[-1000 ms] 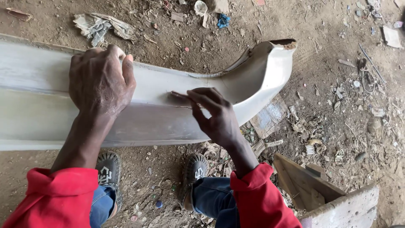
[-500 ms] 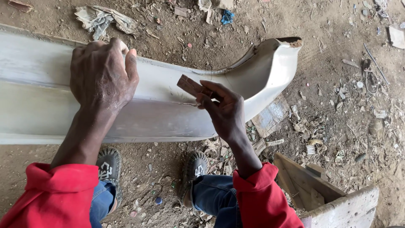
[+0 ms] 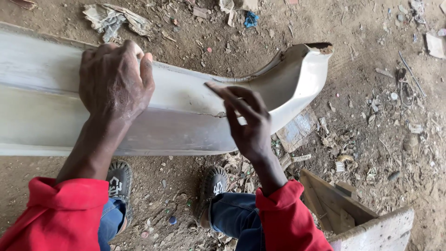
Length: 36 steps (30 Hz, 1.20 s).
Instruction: Sanding a car bumper with sandpaper to smooth the surface.
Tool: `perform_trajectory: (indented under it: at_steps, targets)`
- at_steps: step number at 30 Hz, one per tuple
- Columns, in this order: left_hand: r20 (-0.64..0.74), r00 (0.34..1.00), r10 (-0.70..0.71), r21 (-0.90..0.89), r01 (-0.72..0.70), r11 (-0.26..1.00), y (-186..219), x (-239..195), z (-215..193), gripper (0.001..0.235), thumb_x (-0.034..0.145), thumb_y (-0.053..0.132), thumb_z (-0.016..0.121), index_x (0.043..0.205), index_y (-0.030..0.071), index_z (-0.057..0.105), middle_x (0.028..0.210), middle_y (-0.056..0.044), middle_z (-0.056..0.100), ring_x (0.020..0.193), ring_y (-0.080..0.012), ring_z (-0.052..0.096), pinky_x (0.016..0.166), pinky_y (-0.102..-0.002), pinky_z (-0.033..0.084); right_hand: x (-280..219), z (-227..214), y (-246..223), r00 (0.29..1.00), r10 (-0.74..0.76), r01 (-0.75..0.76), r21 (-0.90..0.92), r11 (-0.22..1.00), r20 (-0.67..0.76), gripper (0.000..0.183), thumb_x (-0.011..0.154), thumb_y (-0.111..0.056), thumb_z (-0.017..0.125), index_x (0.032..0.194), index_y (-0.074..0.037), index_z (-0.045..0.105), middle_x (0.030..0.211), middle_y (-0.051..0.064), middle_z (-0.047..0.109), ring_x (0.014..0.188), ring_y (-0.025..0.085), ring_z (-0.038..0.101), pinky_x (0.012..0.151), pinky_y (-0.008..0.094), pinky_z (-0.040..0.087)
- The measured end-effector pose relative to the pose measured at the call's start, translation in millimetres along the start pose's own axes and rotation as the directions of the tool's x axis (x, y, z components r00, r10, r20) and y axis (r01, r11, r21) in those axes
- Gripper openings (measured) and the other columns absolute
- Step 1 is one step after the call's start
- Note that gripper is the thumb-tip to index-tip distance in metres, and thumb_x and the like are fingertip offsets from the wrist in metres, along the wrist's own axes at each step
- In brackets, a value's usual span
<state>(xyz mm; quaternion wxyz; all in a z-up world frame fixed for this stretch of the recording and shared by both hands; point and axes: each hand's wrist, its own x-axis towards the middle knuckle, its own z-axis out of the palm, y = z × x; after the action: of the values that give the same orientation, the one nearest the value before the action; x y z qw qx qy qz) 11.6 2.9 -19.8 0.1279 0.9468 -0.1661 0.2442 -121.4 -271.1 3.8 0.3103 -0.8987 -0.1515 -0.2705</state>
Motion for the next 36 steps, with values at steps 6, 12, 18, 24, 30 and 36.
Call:
perform_trajectory:
  at_steps: [6, 12, 18, 24, 30, 36]
  targets:
    - [0.069, 0.997, -0.017, 0.006, 0.016, 1.0, 2, 4, -4, 0.024, 0.119, 0.038, 0.075, 0.106, 0.019, 0.078, 0.093, -0.007, 0.083, 0.092, -0.0298, 0.077, 0.093, -0.045, 0.05, -3, 5, 0, 0.977, -0.085, 0.083, 0.021, 0.996, 0.194, 0.047, 0.111, 0.002, 0.079, 0.152, -0.018, 0.069, 0.133, 0.012, 0.077, 0.117, 0.031, 0.074, 0.092, 0.043, 0.064]
    - [0.048, 0.999, -0.021, 0.008, 0.02, 1.0, 3, 1, -3, 0.024, 0.12, 0.037, 0.073, 0.106, 0.018, 0.076, 0.093, -0.007, 0.082, 0.09, -0.0287, 0.076, 0.093, -0.045, 0.05, 2, -8, 0, 0.979, -0.037, 0.025, -0.062, 0.998, -0.202, 0.038, 0.114, 0.003, 0.078, 0.146, -0.015, 0.072, 0.137, 0.016, 0.077, 0.122, 0.029, 0.081, 0.1, 0.039, 0.072]
    - [0.056, 0.998, -0.014, 0.055, 0.011, 0.998, -1, 0, -1, 0.024, 0.122, 0.04, 0.075, 0.113, 0.019, 0.079, 0.096, -0.007, 0.084, 0.09, -0.0276, 0.078, 0.093, -0.044, 0.052, -4, 8, -6, 0.976, 0.033, -0.031, -0.013, 0.999, 0.214, 0.038, 0.109, -0.032, 0.081, 0.142, -0.014, 0.076, 0.137, 0.007, 0.072, 0.123, 0.028, 0.07, 0.088, 0.045, 0.065]
    - [0.026, 1.0, 0.002, 0.03, -0.002, 1.0, 0, 1, -1, 0.023, 0.119, 0.038, 0.078, 0.104, 0.021, 0.076, 0.091, -0.005, 0.081, 0.092, -0.0291, 0.078, 0.092, -0.044, 0.051, 3, 20, -11, 0.999, -0.005, 0.003, 0.027, 1.0, 0.055, 0.017, 0.108, -0.014, 0.082, 0.123, -0.007, 0.081, 0.121, 0.012, 0.078, 0.112, 0.031, 0.073, 0.091, 0.043, 0.064]
    - [0.114, 0.992, -0.058, 0.019, 0.057, 0.998, 1, 0, 2, 0.026, 0.125, 0.042, 0.07, 0.114, 0.02, 0.077, 0.098, -0.006, 0.083, 0.092, -0.0251, 0.076, 0.097, -0.046, 0.049, -1, 34, -30, 0.994, -0.009, 0.006, 0.028, 1.0, 0.107, 0.04, 0.11, 0.002, 0.074, 0.146, -0.015, 0.073, 0.128, 0.011, 0.076, 0.114, 0.03, 0.067, 0.095, 0.044, 0.061]
    - [0.076, 0.997, 0.017, 0.151, -0.028, 0.988, -11, -7, 5, 0.032, 0.131, 0.05, 0.07, 0.114, 0.024, 0.079, 0.104, -0.004, 0.085, 0.105, -0.0256, 0.081, 0.102, -0.04, 0.05, 3, 33, -15, 0.991, 0.064, -0.053, -0.096, 0.994, 0.115, 0.012, 0.105, -0.002, 0.076, 0.116, -0.006, 0.079, 0.104, 0.009, 0.076, 0.097, 0.029, 0.062, 0.071, 0.042, 0.052]
